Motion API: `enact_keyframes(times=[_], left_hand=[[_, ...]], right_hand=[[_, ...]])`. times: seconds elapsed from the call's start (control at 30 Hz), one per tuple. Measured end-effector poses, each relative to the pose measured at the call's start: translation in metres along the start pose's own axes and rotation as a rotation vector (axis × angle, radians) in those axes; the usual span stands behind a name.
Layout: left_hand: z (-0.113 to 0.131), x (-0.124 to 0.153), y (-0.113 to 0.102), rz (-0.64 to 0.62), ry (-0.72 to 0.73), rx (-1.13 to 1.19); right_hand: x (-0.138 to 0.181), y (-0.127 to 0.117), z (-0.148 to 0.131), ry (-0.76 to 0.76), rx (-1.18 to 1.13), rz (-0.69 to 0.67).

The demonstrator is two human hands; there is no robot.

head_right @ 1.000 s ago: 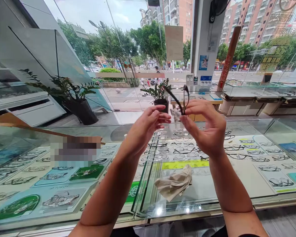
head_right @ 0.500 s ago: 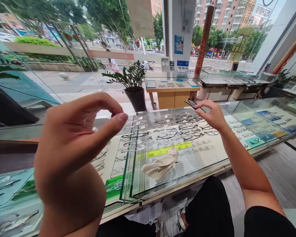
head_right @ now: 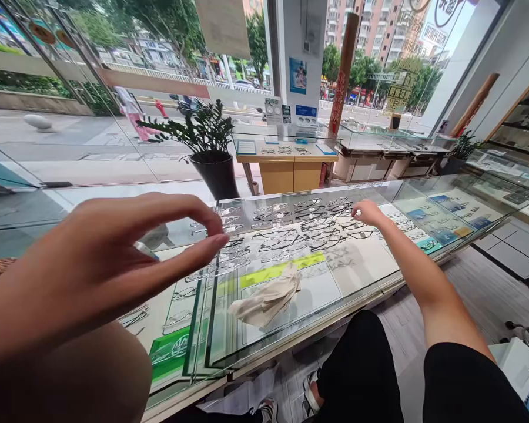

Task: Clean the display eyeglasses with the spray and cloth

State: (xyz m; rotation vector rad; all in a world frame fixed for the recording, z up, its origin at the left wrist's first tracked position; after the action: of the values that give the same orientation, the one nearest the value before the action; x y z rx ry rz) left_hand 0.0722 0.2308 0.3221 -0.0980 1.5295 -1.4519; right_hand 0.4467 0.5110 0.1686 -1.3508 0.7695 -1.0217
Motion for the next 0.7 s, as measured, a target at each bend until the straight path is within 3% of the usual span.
enact_keyframes(times=[0.3,0.7], left_hand=[[-0.006,0.001,0.002,-0.02,-0.014,-0.023],[-0.006,-0.001,0.003,-0.044,0.018,0.001]], right_hand=[[-0.017,0.009,-0.015,-0.013,0.127,-0.15],[-0.017,0.006,-0.018,0.002,0.198,-0.192]])
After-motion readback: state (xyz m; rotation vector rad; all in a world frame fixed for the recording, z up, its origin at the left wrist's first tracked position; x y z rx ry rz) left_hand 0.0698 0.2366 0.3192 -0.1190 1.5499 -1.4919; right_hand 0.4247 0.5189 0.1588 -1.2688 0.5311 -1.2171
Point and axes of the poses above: each hand's wrist, its own x-axis away from the middle knuckle, its own y-axis out of the palm, z = x × y, the point moved 3 cm from there along -x, towards the middle knuckle, and after that the axes turned 10 degrees about -z, right-handed, at the moved point
